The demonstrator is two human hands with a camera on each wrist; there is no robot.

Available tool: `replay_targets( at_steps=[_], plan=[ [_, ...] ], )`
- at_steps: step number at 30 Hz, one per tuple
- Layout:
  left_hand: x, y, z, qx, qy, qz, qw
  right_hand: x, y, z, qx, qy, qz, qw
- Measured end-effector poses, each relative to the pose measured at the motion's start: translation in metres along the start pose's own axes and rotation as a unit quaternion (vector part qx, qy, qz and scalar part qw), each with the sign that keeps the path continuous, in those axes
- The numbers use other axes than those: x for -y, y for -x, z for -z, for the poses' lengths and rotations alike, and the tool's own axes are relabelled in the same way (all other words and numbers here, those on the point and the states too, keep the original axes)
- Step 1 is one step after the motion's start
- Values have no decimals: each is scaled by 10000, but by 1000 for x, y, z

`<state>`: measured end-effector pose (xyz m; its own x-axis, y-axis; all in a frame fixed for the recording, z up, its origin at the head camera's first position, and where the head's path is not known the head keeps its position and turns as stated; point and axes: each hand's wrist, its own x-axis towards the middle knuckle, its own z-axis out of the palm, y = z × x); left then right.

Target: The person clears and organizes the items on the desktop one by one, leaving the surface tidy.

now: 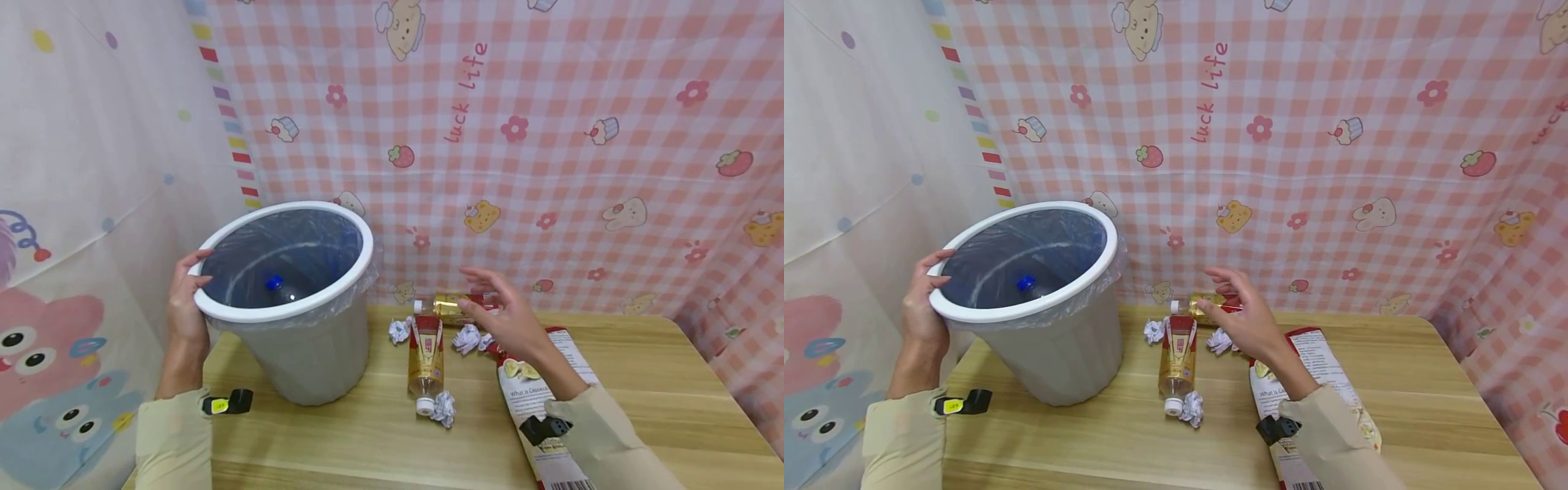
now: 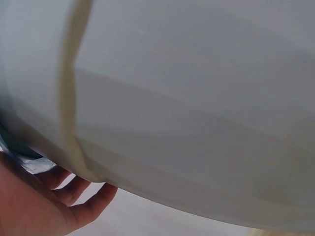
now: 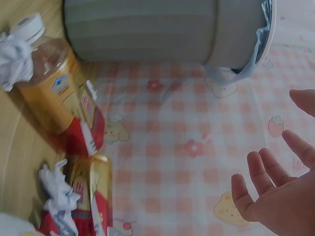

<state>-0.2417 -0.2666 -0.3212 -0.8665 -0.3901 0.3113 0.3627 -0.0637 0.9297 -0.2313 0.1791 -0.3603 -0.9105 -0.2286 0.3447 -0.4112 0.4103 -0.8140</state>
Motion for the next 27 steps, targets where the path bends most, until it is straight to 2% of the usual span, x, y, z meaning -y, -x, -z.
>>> replay_targets(
  at_steps=[7, 14, 20, 27],
  plan=[
    [0, 0, 0, 9, -17, -7, 10000, -16, 14, 14, 21, 158, -359, 9992],
    [0, 0, 0, 9, 7, -38, 10000, -33, 30, 28, 37, 299, -301, 9991],
    [0, 1, 0, 35, 20, 5, 10000, -47, 45, 38, 36, 395, -458, 9982],
    [-1, 1, 1, 44, -170, 36, 9998, -66, 61, 51, -31, 788, -403, 9961]
  ],
)
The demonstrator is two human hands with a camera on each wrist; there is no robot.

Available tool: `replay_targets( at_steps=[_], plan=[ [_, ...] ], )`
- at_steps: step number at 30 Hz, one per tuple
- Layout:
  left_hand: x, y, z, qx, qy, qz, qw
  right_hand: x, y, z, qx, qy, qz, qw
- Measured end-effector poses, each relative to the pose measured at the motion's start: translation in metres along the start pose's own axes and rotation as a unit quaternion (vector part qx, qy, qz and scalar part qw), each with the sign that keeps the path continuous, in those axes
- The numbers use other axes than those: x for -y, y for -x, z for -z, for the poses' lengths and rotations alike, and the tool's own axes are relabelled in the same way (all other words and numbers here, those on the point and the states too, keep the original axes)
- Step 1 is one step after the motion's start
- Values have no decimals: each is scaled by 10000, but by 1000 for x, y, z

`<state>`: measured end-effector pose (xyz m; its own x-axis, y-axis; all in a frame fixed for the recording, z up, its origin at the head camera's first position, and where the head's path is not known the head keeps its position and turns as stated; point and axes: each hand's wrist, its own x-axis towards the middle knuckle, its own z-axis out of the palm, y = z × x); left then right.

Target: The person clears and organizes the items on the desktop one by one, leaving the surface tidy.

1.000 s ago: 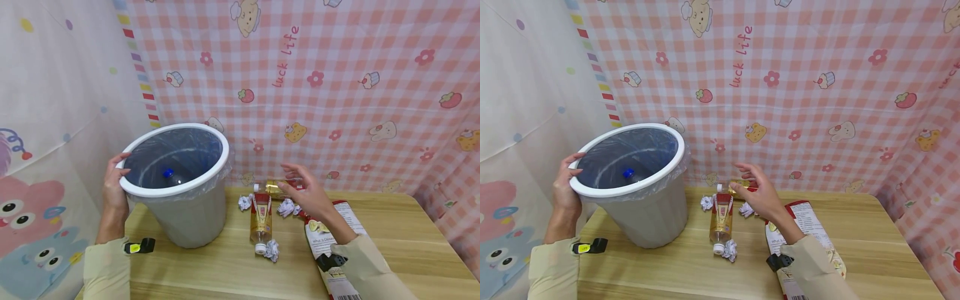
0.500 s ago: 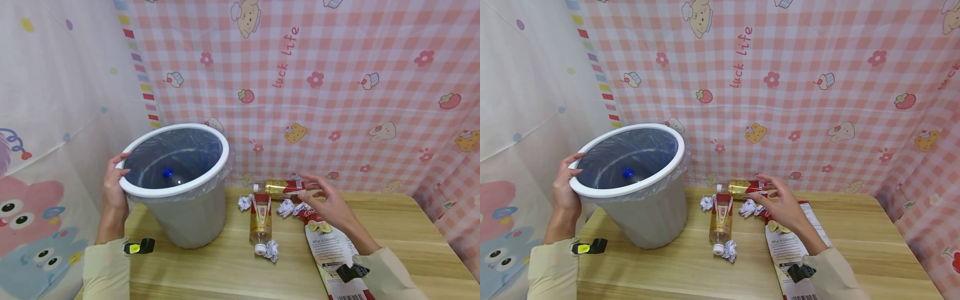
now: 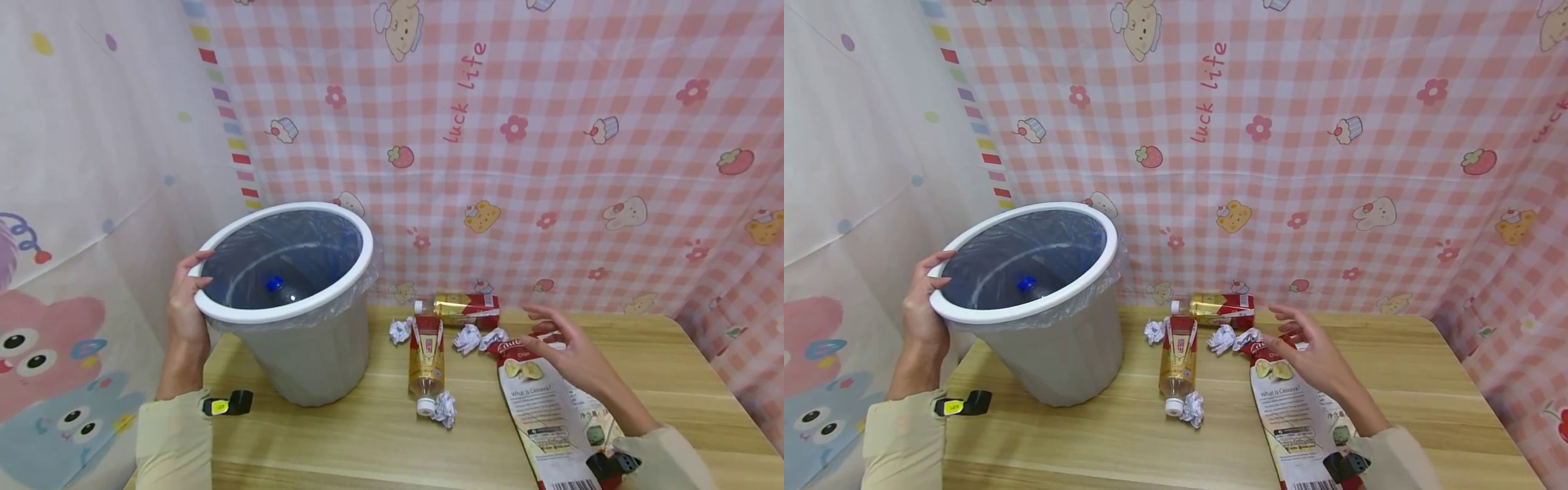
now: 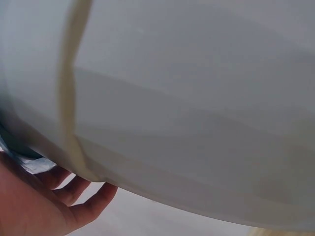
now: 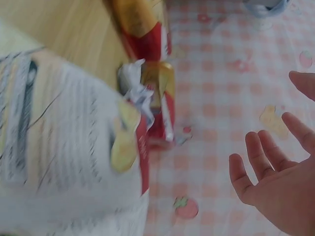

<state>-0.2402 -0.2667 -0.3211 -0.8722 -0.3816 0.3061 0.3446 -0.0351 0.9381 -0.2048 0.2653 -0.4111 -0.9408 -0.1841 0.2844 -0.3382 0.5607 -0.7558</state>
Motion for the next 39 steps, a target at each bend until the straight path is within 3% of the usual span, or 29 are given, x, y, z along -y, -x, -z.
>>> replay_targets(
  at_steps=[7, 14, 26, 39],
  plan=[
    [1, -2, 0, -24, 109, -46, 9999, -25, 17, 11, -209, 117, 30, 9997],
    [2, -2, 0, -20, 108, -42, 9999, -46, 32, 20, -387, 182, -415, 9982],
    [2, -2, 0, -42, 126, -57, 9999, -75, 57, 31, -563, 181, -654, 9961],
    [2, -2, 0, -44, 128, -20, 9999, -98, 76, 41, -399, 480, -1306, 9895]
  ],
)
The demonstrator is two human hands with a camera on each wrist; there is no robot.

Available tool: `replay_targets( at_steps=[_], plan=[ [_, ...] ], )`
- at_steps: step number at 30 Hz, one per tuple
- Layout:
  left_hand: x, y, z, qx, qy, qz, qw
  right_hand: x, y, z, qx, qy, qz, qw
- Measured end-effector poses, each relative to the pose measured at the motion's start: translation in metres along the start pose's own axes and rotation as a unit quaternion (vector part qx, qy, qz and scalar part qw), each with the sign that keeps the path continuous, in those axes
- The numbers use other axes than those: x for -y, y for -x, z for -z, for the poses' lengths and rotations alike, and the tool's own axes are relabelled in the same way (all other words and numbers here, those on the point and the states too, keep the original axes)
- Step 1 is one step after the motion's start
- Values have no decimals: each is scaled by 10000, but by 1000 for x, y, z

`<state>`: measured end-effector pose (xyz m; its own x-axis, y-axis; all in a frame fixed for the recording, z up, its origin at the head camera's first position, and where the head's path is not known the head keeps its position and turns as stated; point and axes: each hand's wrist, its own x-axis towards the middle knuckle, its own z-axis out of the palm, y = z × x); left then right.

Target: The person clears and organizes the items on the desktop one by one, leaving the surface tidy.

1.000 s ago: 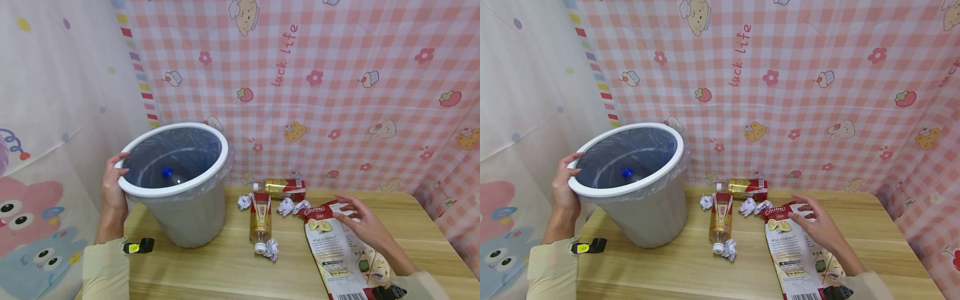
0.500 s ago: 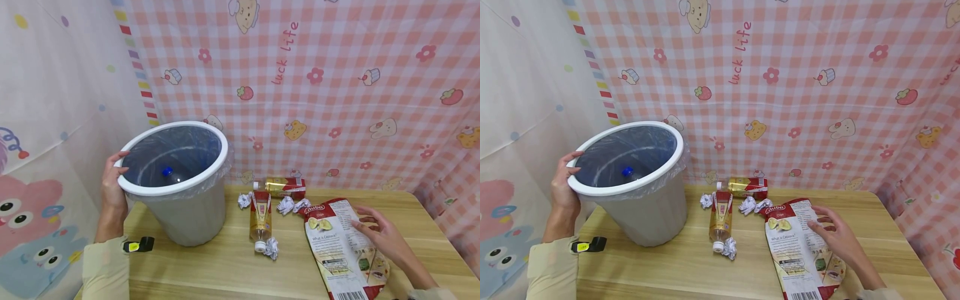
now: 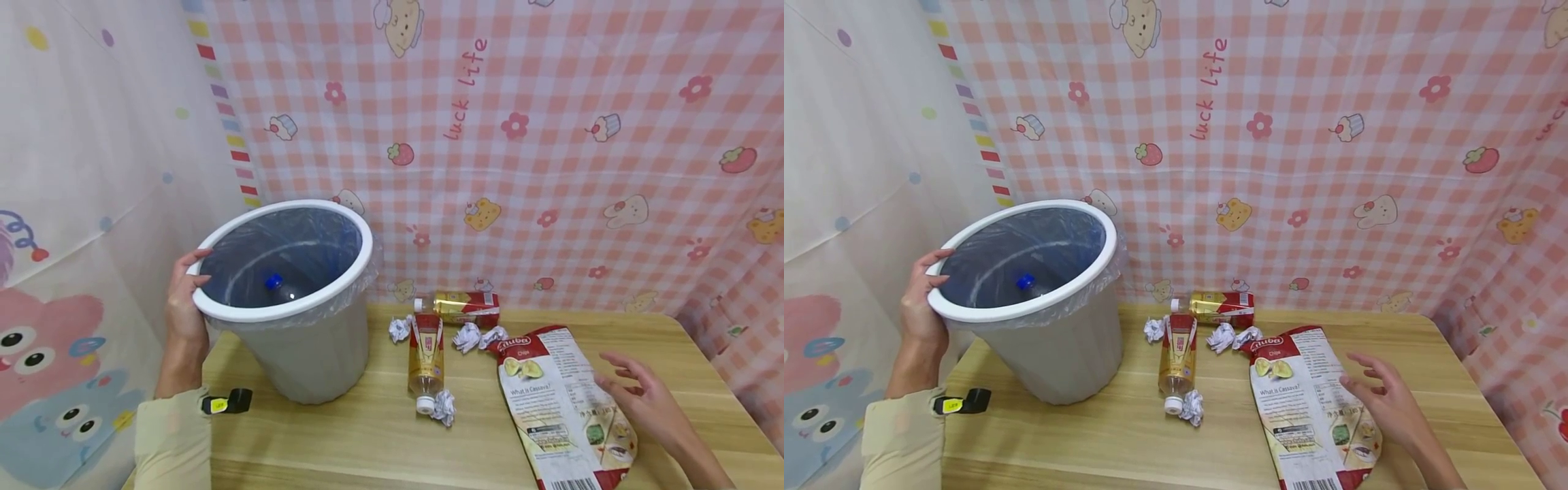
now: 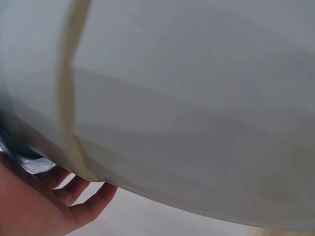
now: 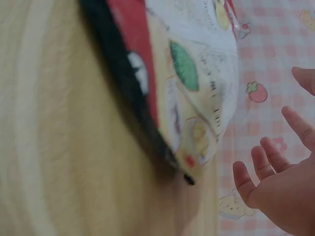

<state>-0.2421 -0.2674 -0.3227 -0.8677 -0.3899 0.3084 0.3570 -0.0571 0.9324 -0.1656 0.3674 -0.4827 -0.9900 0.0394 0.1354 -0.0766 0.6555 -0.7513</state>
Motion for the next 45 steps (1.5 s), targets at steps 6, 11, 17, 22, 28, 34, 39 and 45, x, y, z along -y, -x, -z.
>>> replay_targets(
  at_steps=[6, 11, 17, 22, 28, 34, 39, 45],
  plan=[
    [0, 1, 0, -10, -4, 15, 10000, -12, 5, -1, 484, -134, -436, 9978],
    [0, 1, 1, 27, -91, 9, 10000, -16, 8, -4, 759, -323, -649, 9945],
    [0, 2, 0, 38, 0, -19, 10000, -15, 9, -7, 973, -722, -867, 9888],
    [0, 2, 0, 36, -4, -39, 10000, -16, 8, -7, 1116, -598, -1056, 9863],
    [-1, 2, 0, 39, -116, -32, 9999, -14, 5, -7, 1277, -344, -1302, 9826],
    [-2, 2, 1, 67, -194, -45, 9998, -8, 3, -6, 1517, -389, -1275, 9794],
    [-2, 2, 1, 80, -147, -40, 9999, -5, 2, -11, 1603, -564, -877, 9816],
    [-2, 2, 1, 66, -125, -51, 9999, 0, -4, -13, 1607, 99, -1045, 9814]
  ],
)
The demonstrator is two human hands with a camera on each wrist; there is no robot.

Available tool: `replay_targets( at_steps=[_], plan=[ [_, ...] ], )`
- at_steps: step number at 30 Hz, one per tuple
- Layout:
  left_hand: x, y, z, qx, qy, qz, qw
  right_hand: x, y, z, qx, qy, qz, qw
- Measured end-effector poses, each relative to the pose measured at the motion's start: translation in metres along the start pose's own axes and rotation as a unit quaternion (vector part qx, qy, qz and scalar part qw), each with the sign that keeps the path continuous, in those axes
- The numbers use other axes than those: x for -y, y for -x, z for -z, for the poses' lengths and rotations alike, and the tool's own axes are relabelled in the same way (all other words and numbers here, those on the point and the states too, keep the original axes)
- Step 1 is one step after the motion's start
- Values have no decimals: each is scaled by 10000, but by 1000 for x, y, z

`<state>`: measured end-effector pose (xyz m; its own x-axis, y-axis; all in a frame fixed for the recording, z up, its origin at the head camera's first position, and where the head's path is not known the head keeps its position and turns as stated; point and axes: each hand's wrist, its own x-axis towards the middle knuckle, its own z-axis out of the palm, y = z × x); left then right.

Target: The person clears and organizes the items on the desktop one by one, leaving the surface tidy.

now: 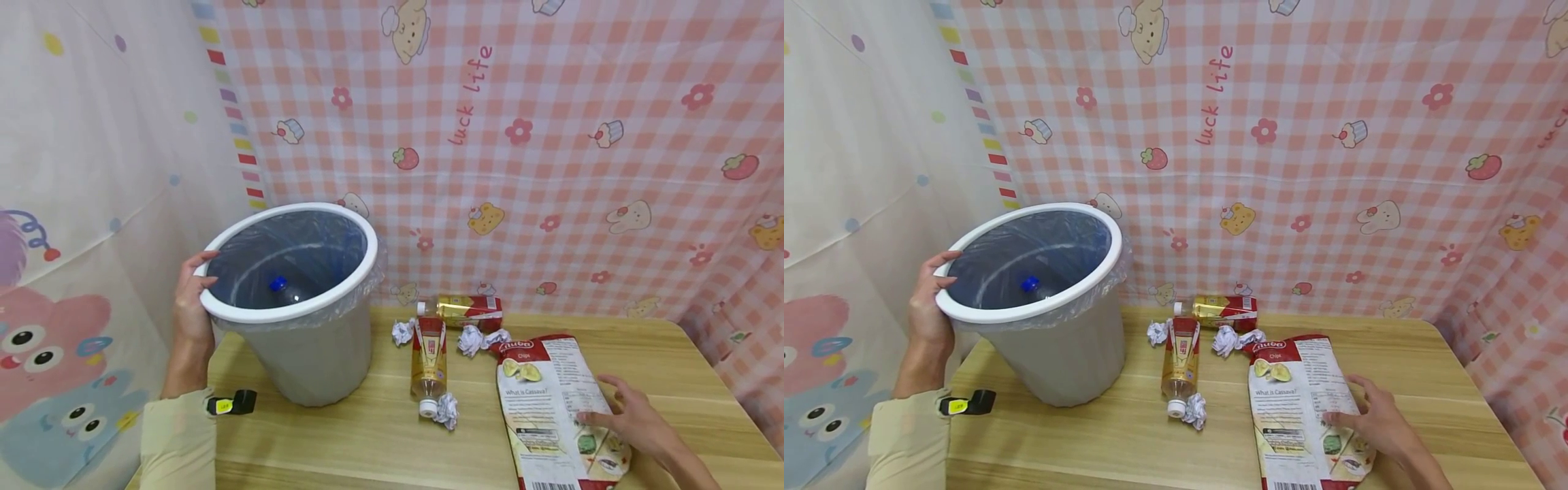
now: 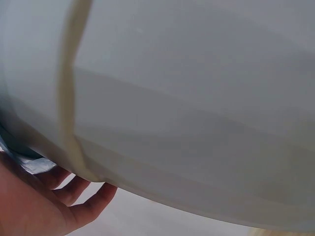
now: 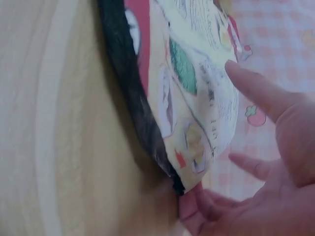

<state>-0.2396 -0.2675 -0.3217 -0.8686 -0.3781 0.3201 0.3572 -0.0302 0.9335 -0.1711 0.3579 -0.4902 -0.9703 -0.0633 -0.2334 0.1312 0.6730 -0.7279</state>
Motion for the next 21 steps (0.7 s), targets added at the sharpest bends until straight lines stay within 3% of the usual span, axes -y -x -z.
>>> replay_targets(
  at_steps=[7, 11, 17, 21],
  plan=[
    [-1, -1, 0, -4, -22, -17, 10000, 4, 0, -7, -304, 424, -530, 9972],
    [-1, -1, -1, 39, -76, -8, 10000, 4, 0, -10, -483, 321, -470, 9972],
    [-1, -1, -2, 40, -88, -63, 9999, 5, 0, -11, -425, -749, -136, 9962],
    [-1, -1, -1, 52, -98, -63, 9999, 4, 2, -12, 51, -1772, -16, 9842]
  ],
)
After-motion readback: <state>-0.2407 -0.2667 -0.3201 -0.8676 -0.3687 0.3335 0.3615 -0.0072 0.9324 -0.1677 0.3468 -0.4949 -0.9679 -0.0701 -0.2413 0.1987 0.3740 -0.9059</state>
